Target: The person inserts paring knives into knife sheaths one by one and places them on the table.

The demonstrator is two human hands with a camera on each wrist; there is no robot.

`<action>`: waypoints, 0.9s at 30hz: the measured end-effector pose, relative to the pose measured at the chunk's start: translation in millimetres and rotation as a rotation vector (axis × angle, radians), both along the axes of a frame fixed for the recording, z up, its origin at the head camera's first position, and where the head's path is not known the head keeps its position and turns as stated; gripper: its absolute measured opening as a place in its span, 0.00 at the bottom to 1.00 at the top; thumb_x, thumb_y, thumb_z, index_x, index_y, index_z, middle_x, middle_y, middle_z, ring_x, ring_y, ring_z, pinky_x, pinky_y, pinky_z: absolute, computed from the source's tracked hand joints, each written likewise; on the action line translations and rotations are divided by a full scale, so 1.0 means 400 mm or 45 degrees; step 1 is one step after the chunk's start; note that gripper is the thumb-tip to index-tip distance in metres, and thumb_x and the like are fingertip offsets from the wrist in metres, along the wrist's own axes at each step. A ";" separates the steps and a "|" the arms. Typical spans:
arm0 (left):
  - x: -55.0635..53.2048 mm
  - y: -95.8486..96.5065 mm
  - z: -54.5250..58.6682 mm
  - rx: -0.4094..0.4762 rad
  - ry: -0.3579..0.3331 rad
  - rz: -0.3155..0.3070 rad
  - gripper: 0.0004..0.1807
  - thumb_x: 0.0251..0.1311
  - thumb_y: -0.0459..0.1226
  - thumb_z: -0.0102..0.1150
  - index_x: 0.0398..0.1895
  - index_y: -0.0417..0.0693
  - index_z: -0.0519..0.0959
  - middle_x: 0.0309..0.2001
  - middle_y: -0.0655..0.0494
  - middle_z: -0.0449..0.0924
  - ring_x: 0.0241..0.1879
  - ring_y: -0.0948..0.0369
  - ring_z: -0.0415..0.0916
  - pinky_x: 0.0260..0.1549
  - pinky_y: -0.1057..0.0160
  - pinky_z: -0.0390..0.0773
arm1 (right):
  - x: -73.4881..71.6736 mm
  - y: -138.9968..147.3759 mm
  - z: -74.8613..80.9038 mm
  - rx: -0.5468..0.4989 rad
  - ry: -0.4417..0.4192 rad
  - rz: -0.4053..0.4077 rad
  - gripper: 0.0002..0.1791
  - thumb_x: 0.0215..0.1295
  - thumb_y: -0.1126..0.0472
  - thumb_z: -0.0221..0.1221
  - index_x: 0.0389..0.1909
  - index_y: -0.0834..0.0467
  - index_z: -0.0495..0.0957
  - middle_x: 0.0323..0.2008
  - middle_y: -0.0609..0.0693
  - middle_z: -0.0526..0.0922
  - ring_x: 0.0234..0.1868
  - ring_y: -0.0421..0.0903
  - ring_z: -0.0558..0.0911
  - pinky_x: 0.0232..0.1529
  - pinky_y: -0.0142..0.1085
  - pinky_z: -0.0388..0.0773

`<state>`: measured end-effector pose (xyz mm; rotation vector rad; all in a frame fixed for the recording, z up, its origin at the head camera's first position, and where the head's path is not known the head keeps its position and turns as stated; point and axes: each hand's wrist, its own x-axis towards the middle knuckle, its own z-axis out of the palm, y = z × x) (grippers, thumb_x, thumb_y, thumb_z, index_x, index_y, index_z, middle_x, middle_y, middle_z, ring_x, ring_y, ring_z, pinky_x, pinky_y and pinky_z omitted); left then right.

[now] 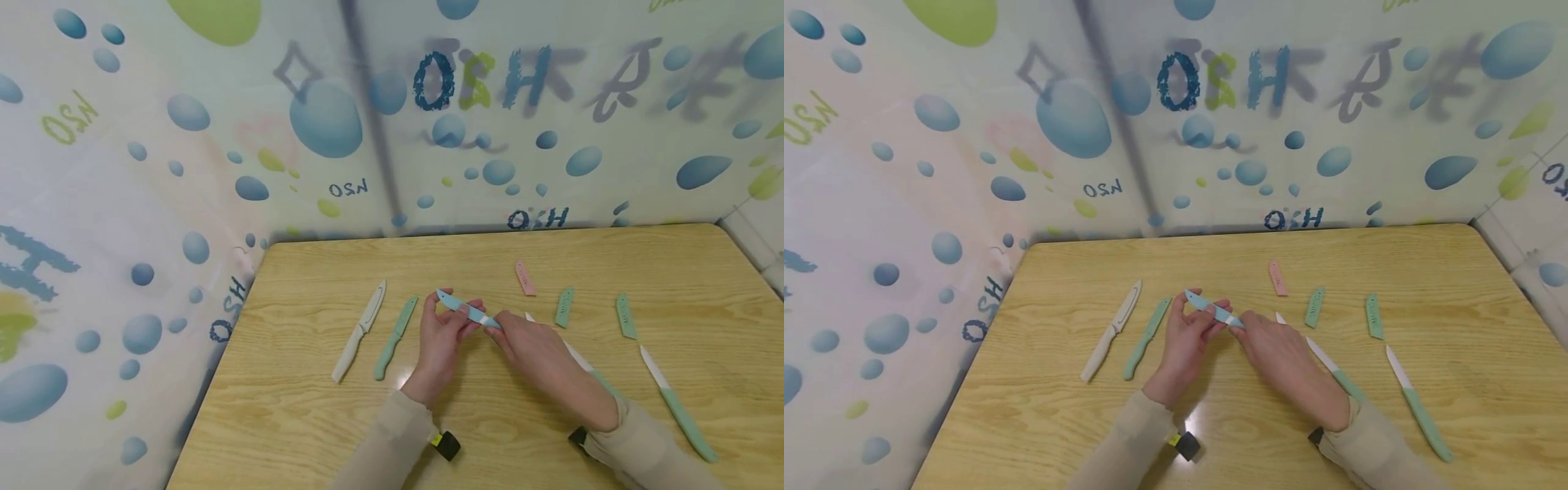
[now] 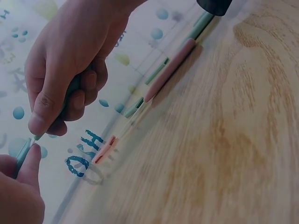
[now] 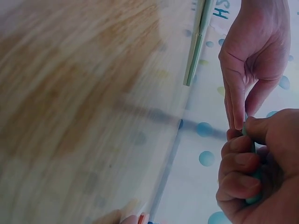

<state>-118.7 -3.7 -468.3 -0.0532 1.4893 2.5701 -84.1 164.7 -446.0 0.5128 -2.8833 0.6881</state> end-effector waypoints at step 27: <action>0.010 0.005 0.003 -0.058 0.011 -0.035 0.25 0.76 0.27 0.52 0.71 0.38 0.57 0.51 0.34 0.85 0.53 0.47 0.85 0.49 0.59 0.86 | -0.007 -0.011 -0.005 -0.042 -0.027 0.025 0.10 0.76 0.61 0.60 0.34 0.56 0.71 0.21 0.43 0.63 0.20 0.40 0.64 0.18 0.32 0.60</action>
